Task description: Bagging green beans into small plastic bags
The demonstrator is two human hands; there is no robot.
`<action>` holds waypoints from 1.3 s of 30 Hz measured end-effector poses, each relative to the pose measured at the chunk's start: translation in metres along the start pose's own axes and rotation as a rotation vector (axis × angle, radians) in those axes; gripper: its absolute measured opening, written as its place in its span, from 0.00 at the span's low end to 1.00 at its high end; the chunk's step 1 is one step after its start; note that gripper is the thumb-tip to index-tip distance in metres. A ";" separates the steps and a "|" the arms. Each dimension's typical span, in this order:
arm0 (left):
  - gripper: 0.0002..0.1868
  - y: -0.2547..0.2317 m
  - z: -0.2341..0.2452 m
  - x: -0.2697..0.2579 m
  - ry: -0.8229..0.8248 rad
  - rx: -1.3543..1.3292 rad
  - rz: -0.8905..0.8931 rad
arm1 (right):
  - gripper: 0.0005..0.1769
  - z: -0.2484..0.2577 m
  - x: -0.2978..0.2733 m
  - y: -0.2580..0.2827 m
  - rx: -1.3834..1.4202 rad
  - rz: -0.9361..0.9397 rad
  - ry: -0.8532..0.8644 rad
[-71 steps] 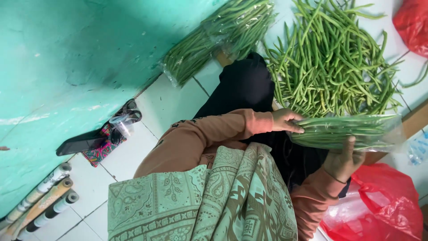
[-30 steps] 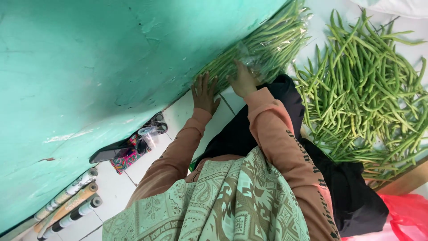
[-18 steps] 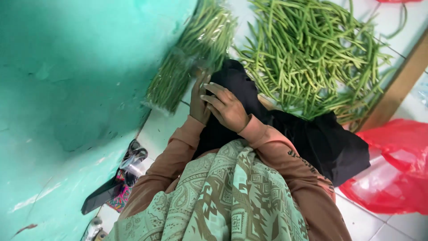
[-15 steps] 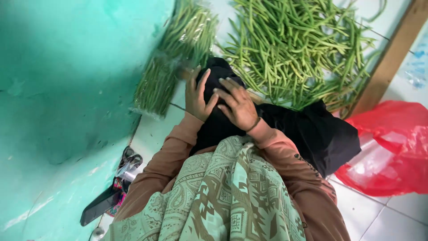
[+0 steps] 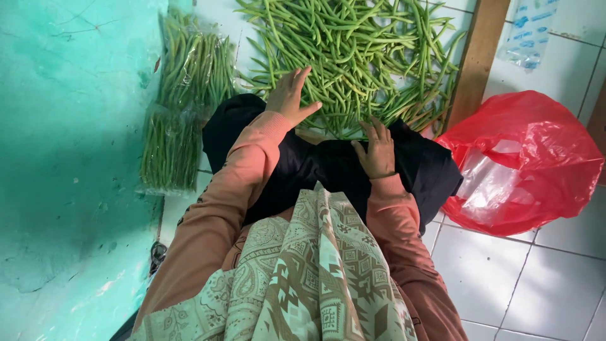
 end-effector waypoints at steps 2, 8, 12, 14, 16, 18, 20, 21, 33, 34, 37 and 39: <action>0.46 -0.013 0.007 0.032 -0.039 -0.076 -0.044 | 0.32 0.005 0.012 -0.004 0.028 0.012 -0.035; 0.48 0.026 -0.012 0.108 -0.070 -0.194 0.191 | 0.41 0.025 0.091 -0.008 0.001 0.045 -0.110; 0.48 0.064 -0.017 0.136 -0.061 -0.271 0.426 | 0.46 0.024 0.169 0.005 -0.052 0.044 -0.075; 0.49 0.083 -0.015 0.151 -0.119 -0.314 0.547 | 0.49 -0.002 0.210 0.004 -0.104 0.038 -0.024; 0.49 0.100 -0.016 0.158 -0.175 -0.355 0.669 | 0.52 -0.029 0.243 0.004 -0.156 0.030 0.029; 0.51 0.117 -0.018 0.161 -0.223 -0.426 0.837 | 0.56 -0.060 0.274 0.004 -0.200 0.002 0.116; 0.53 0.125 -0.032 0.169 -0.204 -0.378 0.867 | 0.62 -0.087 0.296 0.005 -0.318 -0.053 0.302; 0.56 0.129 -0.041 0.170 -0.177 -0.329 0.891 | 0.69 -0.103 0.297 0.000 -0.439 -0.116 0.487; 0.35 0.078 -0.070 0.185 -0.028 -0.149 0.556 | 0.65 -0.149 0.301 -0.068 -0.472 -0.194 0.509; 0.35 0.081 -0.082 0.184 -0.030 -0.151 0.552 | 0.65 -0.145 0.295 -0.068 -0.475 -0.195 0.504; 0.28 0.071 -0.095 0.175 -0.068 -0.229 0.522 | 0.60 -0.128 0.279 -0.059 -0.496 -0.147 0.498; 0.25 0.040 -0.079 0.162 -0.034 -0.323 0.485 | 0.53 -0.107 0.272 -0.048 -0.420 -0.136 0.479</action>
Point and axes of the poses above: each hand's wrist, its own x-axis towards the middle knuckle, its own z-axis out of the back of the hand, y = z × x, the point moved 8 cm from there along x, towards the middle knuckle, and after that the axes turned 6 degrees about -y, right-handed, at the moved point
